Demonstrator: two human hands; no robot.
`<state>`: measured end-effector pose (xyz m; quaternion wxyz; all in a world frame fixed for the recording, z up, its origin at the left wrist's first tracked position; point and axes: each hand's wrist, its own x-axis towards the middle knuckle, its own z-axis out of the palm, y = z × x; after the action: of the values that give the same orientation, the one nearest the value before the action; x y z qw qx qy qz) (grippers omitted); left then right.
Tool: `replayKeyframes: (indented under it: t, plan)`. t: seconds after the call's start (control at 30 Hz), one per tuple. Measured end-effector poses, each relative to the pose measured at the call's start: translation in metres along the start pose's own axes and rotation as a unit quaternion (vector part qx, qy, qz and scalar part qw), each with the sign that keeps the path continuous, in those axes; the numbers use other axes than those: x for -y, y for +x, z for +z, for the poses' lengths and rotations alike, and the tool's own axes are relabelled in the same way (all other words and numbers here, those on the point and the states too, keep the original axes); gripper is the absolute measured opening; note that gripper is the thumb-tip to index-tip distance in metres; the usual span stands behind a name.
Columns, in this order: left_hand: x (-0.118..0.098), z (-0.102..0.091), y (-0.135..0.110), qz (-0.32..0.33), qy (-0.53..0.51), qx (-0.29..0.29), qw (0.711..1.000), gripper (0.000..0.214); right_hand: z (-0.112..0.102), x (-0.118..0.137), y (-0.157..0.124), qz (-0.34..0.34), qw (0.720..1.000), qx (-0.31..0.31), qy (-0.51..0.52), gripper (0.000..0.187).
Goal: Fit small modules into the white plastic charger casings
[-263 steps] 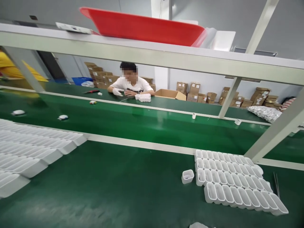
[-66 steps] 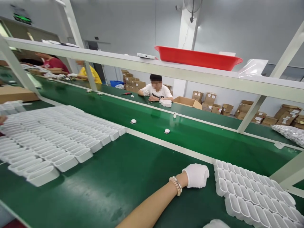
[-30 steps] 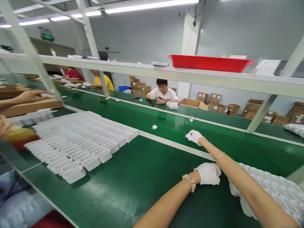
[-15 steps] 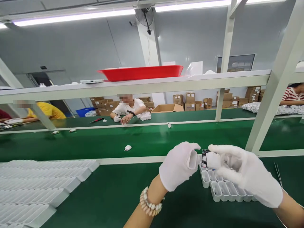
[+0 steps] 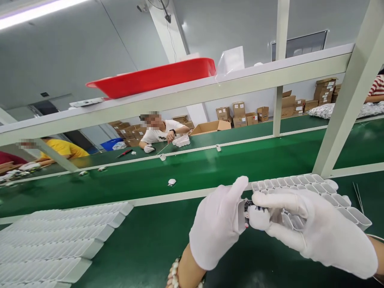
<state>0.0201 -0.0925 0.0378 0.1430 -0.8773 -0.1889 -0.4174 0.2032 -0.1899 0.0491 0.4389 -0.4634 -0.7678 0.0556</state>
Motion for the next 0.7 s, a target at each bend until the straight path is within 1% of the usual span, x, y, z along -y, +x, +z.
replayKeyframes:
  t: [0.13,0.23,0.4,0.53,0.7]
  plan:
    - [0.000,0.001,-0.001,0.013,0.006,-0.006,1.000,0.046,0.003,-0.001,-0.001,0.025,0.999,0.026,0.010,0.032]
    - [-0.001,0.002,-0.001,0.022,0.012,-0.013,1.000,0.041,0.002,0.002,0.003,0.030,0.998,0.039,0.026,0.030]
    - [-0.002,0.003,0.001,0.022,0.039,-0.032,0.998,0.041,0.001,0.006,0.009,0.033,0.998,0.020,0.042,0.029]
    - [-0.003,0.004,0.002,0.021,0.056,-0.041,0.997,0.036,0.001,0.005,0.008,0.049,0.998,0.033,0.036,0.022]
    - [-0.004,0.005,0.001,0.023,0.056,-0.037,0.997,0.032,0.001,0.003,0.004,0.091,0.994,0.068,0.007,0.013]
